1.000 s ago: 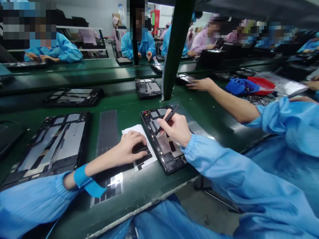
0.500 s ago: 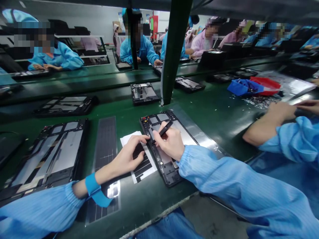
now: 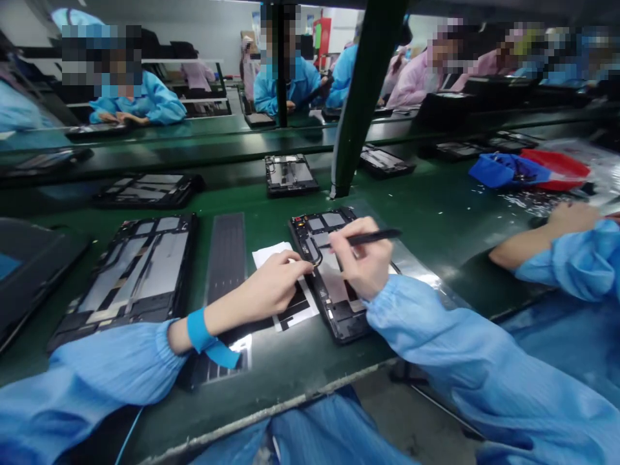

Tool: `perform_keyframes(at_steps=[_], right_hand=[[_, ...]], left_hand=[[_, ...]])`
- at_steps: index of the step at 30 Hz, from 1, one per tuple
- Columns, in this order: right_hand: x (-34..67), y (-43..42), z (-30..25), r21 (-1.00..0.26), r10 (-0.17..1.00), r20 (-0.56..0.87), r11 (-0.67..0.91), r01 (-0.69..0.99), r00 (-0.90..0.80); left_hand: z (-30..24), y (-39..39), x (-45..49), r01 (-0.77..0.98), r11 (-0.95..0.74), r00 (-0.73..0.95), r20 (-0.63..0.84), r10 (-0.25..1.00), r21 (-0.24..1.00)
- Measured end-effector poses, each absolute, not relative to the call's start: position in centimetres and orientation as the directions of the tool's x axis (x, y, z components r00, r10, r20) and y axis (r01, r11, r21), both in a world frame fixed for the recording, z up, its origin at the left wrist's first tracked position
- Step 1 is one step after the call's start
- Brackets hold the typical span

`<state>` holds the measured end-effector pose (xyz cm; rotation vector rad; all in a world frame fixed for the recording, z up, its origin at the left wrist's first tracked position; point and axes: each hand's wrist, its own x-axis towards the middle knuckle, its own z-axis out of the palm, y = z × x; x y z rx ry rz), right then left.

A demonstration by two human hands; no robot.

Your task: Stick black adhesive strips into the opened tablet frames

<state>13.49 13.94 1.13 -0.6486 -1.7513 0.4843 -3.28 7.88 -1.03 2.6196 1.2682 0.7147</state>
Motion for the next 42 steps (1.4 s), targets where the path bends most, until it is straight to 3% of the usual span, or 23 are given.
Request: perform_keyframes(at_steps=[3,5,8,10,13,20,29,35,38,42], right_hand=[[12.7,13.1,3.5,-0.71,0.721,0.665,0.691,0.134,-0.194],[11.5,12.1,4.4,-0.745,0.725,0.594,0.659,0.101,-0.349],[8.7,10.5,3.8,-0.774,0.59,0.381,0.624,0.103,-0.712],[6.7,9.7,2.6,-0.794,0.478,0.239,0.597,0.113,-0.845],[4.7,9.3,0.8,-0.835,0.462,0.179,0.538,0.114,-0.869],[4.4,9.3,0.1,-0.921,0.511,0.12,0.377,0.097,-0.851],[4.2,9.1,-0.7,-0.923,0.553,0.138,0.372,0.096,-0.822],[6.3,10.9,4.2,-0.939,0.663,0.272,0.341,-0.041,-0.697],[9.6,13.7,5.9,-0.916,0.736,0.27,0.395,0.069,-0.621],[12.5,17.0,3.7,-0.933,0.802,0.019,0.228,0.277,-0.597]], left_hand=[[1.2,7.3,-4.5,0.751,-0.601,0.557,0.228,0.799,0.272],[2.9,6.7,-6.6,0.825,-0.503,0.498,0.086,0.863,0.257],[4.6,5.9,-10.4,0.939,-0.304,0.33,-0.169,0.929,0.161],[4.7,5.8,-12.3,0.961,-0.219,0.265,-0.334,0.905,0.17],[3.9,6.1,-13.4,0.954,-0.175,0.275,-0.477,0.835,0.244],[3.7,7.1,-12.9,0.968,-0.102,0.217,-0.56,0.8,0.23],[3.4,7.2,-12.8,0.972,-0.094,0.201,-0.561,0.803,0.213],[3.0,6.9,-13.4,0.958,-0.124,0.239,-0.483,0.842,0.258],[3.1,6.7,-11.9,0.948,-0.144,0.224,-0.276,0.935,0.282],[2.6,6.9,-7.1,0.834,-0.326,0.26,0.203,0.944,0.445]])
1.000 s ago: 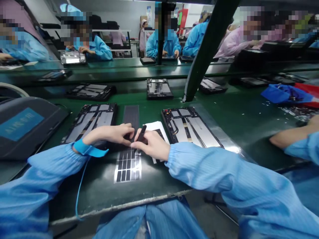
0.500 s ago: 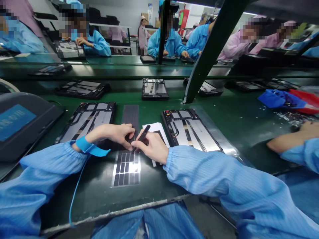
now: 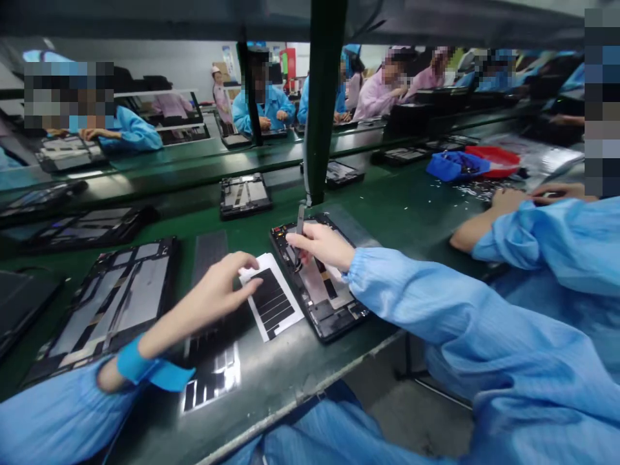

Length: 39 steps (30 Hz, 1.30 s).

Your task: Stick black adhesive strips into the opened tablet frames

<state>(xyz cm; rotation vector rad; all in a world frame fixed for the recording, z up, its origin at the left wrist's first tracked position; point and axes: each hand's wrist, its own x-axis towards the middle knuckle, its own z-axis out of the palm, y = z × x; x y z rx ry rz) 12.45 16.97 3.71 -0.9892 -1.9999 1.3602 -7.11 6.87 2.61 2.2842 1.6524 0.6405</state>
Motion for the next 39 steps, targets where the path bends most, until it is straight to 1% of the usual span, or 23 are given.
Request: perform_keyframes(at_steps=[2,4,8,14,28,32,35,39], right_hand=[[12.4,17.8,2.1,-0.944,0.803,-0.098,0.113,0.311,-0.588],[11.9,18.2,1.0,-0.947,0.796,-0.13,0.076,0.312,-0.591],[11.1,18.4,0.2,-0.937,0.819,-0.073,0.139,0.321,-0.569],[11.2,18.7,-0.2,-0.941,0.838,-0.026,0.164,0.296,-0.545],[11.2,18.8,-0.1,-0.951,0.838,-0.017,0.155,0.268,-0.546],[11.2,18.8,-0.2,-0.945,0.842,0.002,0.178,0.274,-0.54],[11.2,18.8,-0.2,-0.928,0.837,0.04,0.233,0.29,-0.546],[11.3,18.6,-0.2,-0.905,0.841,0.091,0.293,0.308,-0.534]], left_hand=[[1.7,7.2,-5.0,0.756,-0.423,0.301,0.308,0.903,0.499],[0.5,7.7,-3.7,0.7,-0.458,0.308,0.347,0.886,0.548],[-1.8,8.0,-3.6,0.659,-0.435,0.269,0.347,0.898,0.614],[-2.5,7.4,-4.0,0.634,-0.441,0.299,0.324,0.898,0.635],[-2.2,7.0,-3.8,0.615,-0.522,0.42,0.315,0.851,0.591],[-2.0,7.1,-3.8,0.621,-0.535,0.438,0.312,0.843,0.573],[-1.8,7.2,-3.7,0.64,-0.559,0.47,0.307,0.828,0.528],[-1.8,7.1,-3.5,0.694,-0.585,0.505,0.296,0.811,0.419]])
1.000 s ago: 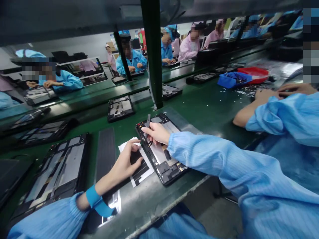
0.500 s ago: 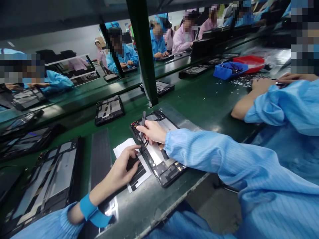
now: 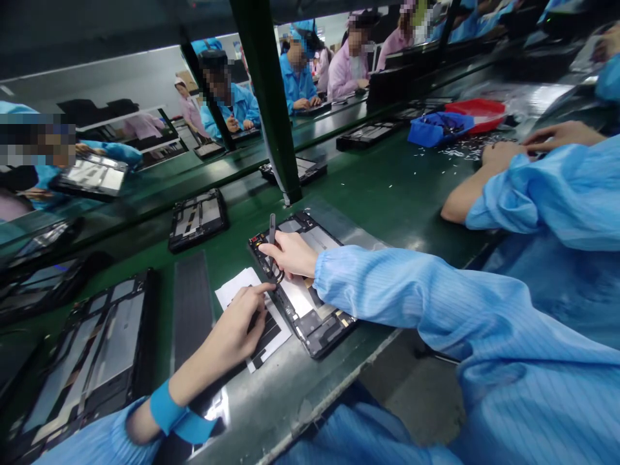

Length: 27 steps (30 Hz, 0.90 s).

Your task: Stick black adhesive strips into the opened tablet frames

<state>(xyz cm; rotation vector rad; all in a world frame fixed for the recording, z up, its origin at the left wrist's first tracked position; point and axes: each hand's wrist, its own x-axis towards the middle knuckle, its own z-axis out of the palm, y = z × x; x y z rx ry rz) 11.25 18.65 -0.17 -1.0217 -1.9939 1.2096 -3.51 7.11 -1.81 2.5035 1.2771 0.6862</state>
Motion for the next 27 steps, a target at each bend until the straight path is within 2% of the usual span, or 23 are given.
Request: perform_keyframes(at_steps=[6,10,12,20,24,27], right_hand=[[11.2,18.8,-0.2,-0.956,0.862,0.049,0.186,0.225,-0.505],[11.1,19.0,-0.4,-0.968,0.864,0.022,0.145,0.207,-0.503],[11.1,19.0,-0.5,-0.972,0.866,0.01,0.126,0.199,-0.499],[11.2,19.1,-0.7,-0.988,0.864,-0.009,0.071,0.14,-0.503],[10.8,19.0,-0.6,-0.987,0.87,-0.027,0.055,0.152,-0.493],[10.8,18.7,0.4,-0.978,0.879,-0.026,0.077,0.194,-0.477]], left_hand=[[-1.8,7.2,-3.4,0.759,-0.574,0.499,0.291,0.816,0.308],[-0.9,6.9,-3.0,0.751,-0.636,0.598,0.226,0.769,0.176],[-0.7,6.6,-2.9,0.739,-0.656,0.625,0.209,0.752,0.154],[-2.2,6.4,-2.9,0.704,-0.564,0.437,0.363,0.823,0.431],[-1.8,5.2,-1.0,0.689,-0.407,0.283,0.294,0.913,0.6],[-0.4,4.3,-0.1,0.665,-0.329,0.249,0.216,0.944,0.671]])
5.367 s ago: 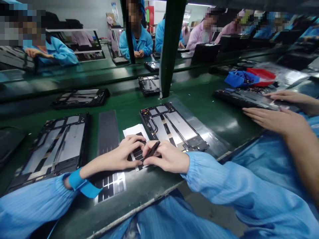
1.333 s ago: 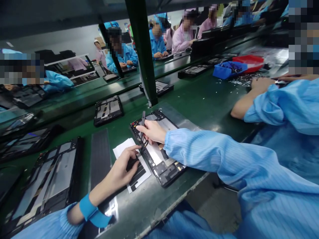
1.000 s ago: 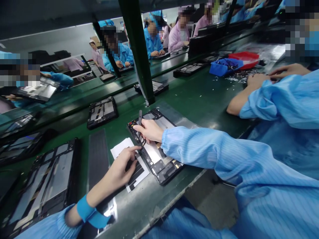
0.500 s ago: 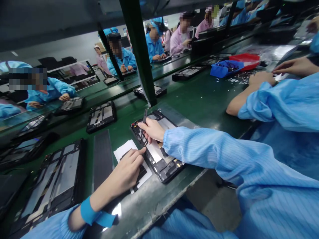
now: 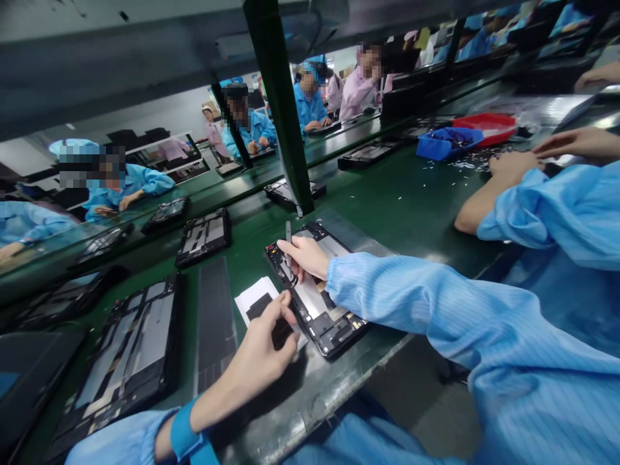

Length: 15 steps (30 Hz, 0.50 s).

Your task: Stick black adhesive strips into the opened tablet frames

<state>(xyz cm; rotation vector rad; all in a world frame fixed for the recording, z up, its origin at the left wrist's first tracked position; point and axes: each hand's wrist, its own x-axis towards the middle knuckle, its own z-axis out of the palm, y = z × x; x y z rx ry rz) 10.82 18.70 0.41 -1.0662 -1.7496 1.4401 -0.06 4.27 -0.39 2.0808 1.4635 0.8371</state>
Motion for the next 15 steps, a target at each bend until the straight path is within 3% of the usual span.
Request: perform_keyframes(at_steps=[3,5,7,9,11,15], right_hand=[[12.6,18.5,2.4,-0.887,0.894,0.066,0.256,0.384,-0.444],[14.8,18.7,3.5,-0.646,0.877,0.179,0.446,0.62,-0.445],[17.1,19.3,3.9,-0.355,0.9,0.228,0.432,0.829,-0.371],[18.9,19.9,3.4,-0.228,0.936,0.107,0.35,0.909,-0.334],[19.7,20.1,2.6,-0.254,0.947,-0.014,0.306,0.918,-0.32],[19.6,19.5,1.2,-0.533,0.973,-0.071,0.15,0.833,-0.22]], left_hand=[[0.9,5.1,-0.4,0.701,-0.259,0.196,0.17,0.966,0.665],[1.3,6.7,-1.1,0.761,-0.143,0.105,0.097,0.99,0.633],[1.3,8.7,-1.9,0.787,-0.033,0.04,0.003,0.999,0.616],[0.9,10.1,-2.4,0.77,0.011,0.029,-0.052,0.998,0.638],[0.4,10.8,-2.2,0.73,0.011,0.023,-0.042,0.999,0.683],[0.6,10.6,-0.4,0.595,-0.04,0.008,0.044,0.999,0.803]])
